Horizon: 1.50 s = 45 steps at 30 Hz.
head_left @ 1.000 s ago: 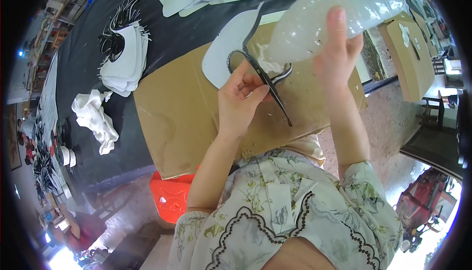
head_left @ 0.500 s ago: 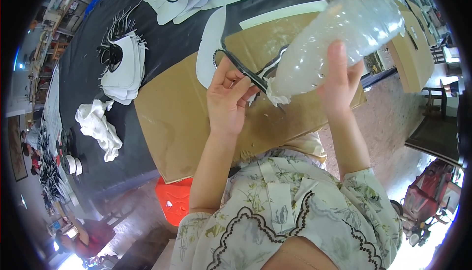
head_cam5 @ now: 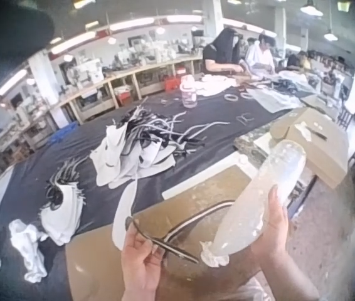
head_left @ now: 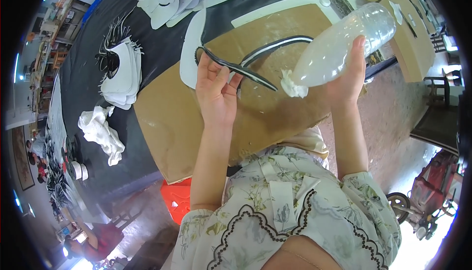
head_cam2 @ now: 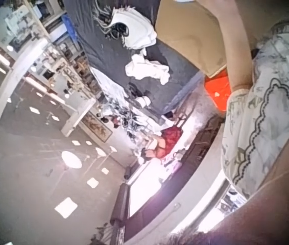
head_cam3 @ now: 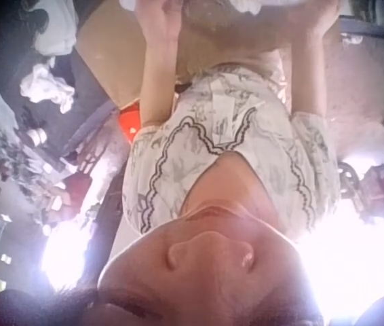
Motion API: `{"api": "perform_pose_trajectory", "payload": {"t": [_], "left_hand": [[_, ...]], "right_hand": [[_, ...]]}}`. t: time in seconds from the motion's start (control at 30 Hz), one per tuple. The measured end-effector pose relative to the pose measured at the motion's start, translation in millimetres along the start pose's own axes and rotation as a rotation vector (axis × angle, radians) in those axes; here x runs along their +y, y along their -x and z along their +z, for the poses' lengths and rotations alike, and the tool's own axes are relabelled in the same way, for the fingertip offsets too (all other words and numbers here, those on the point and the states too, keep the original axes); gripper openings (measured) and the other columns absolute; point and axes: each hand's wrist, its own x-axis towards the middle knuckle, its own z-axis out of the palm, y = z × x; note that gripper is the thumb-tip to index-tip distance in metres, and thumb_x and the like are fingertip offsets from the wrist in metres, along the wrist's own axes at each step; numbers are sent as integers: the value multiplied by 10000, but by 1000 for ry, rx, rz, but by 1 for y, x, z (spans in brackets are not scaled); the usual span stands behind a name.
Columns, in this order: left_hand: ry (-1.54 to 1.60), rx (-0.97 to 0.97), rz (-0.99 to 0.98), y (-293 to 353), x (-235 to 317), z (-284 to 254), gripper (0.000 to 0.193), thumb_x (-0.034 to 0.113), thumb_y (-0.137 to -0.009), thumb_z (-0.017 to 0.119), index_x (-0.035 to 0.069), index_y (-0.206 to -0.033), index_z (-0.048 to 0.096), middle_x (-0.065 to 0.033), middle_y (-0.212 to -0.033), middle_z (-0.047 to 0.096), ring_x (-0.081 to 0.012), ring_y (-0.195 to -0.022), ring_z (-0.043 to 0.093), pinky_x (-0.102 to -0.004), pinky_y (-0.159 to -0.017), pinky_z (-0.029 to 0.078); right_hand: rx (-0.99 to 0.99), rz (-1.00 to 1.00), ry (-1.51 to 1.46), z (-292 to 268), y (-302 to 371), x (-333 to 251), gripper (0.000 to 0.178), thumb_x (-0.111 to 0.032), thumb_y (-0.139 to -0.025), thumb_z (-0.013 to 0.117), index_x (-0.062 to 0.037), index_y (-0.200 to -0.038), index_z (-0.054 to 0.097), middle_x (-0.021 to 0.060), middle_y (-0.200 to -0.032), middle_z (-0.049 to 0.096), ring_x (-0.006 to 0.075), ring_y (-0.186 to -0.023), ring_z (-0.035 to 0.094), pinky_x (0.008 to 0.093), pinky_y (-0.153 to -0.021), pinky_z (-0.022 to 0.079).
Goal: Applying liquid adhesive to the edges of white shoe upper components using a plastic bottle.
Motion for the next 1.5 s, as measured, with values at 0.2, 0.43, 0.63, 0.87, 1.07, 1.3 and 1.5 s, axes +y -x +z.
{"api": "perform_pose_trajectory", "payload": {"t": [0.2,0.43,0.63,0.87,1.07,1.3,1.5], "left_hand": [[-38,3,10,-7,-10,-10,341,-32,-844,535,41,-1174,493,-38,-956,579,-142,-871,588,-296,-762,518],[-494,-25,83,-1,-12,5,309,-27,-831,566,-12,-1137,529,-72,-929,601,-146,-820,608,-272,-719,534],[-469,-55,94,4,-7,10,326,-33,-827,562,-41,-1150,524,-83,-936,600,-152,-828,606,-281,-743,535],[-310,-45,37,-3,0,8,331,-51,-820,557,-47,-1149,515,-94,-957,595,-164,-832,611,-298,-757,546],[-64,-18,-9,-18,3,-12,308,-16,-853,523,6,-1159,503,-44,-948,575,-157,-836,595,-347,-826,525],[-79,-22,46,-24,-2,-8,273,4,-868,511,21,-1141,507,-28,-936,562,-148,-856,579,-328,-756,518],[-311,-73,-24,-6,-5,-3,209,38,-872,540,-25,-1071,532,-81,-897,621,-147,-802,609,-290,-733,510]], "right_hand": [[-45,101,-93,11,-10,10,526,-411,-876,544,-19,-1210,439,90,-1114,535,211,-1019,533,370,-882,439],[-137,-235,-9,42,-9,15,382,-261,-853,623,-5,-1110,505,54,-1001,581,132,-875,569,309,-809,466],[-323,-697,461,58,-11,28,285,-140,-849,608,15,-1075,530,55,-942,582,103,-826,534,242,-706,443],[-278,-383,308,58,-13,20,330,-212,-870,586,7,-1107,514,59,-1010,578,133,-898,554,299,-768,465],[-240,426,-124,8,-28,16,570,-523,-878,443,-19,-1138,495,159,-1035,594,243,-896,607,342,-778,511],[-366,981,-288,4,31,30,616,-551,-858,454,-3,-1138,488,157,-1017,563,327,-1033,561,365,-661,551],[-282,954,-184,18,29,28,767,-596,-845,420,111,-1141,432,345,-1075,521,247,-830,648,289,-497,562]]}}
